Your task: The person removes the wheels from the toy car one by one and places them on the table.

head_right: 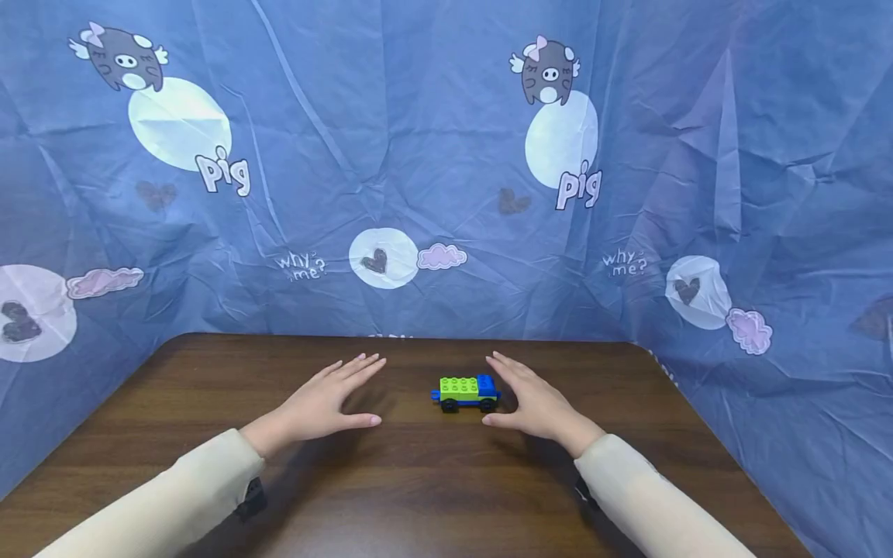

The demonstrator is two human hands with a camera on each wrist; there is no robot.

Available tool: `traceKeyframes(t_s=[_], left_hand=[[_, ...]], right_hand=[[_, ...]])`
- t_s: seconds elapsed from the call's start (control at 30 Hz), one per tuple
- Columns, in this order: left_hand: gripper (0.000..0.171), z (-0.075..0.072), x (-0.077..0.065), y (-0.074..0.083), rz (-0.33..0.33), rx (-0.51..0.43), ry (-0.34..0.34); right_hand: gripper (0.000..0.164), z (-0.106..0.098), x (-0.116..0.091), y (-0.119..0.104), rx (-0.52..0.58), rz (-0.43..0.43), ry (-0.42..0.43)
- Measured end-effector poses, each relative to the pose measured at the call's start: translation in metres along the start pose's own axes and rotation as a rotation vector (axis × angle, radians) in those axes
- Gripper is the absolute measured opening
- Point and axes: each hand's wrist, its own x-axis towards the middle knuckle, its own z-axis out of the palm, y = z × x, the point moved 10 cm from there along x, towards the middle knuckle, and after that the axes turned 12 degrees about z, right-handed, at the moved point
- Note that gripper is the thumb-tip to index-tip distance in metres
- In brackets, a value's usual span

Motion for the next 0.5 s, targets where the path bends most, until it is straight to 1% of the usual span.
traceKeyframes(t_s=[0.23, 0.5], left_hand=[[0.089, 0.011, 0.010, 0.001, -0.015, -0.078, 0.000], [0.089, 0.018, 0.025, 0.007, -0.026, -0.156, 0.000]], right_hand=[[0.094, 0.006, 0.008, 0.003, 0.024, 0.013, -0.022], [0.093, 0.009, 0.016, 0.001, 0.050, 0.029, -0.043]])
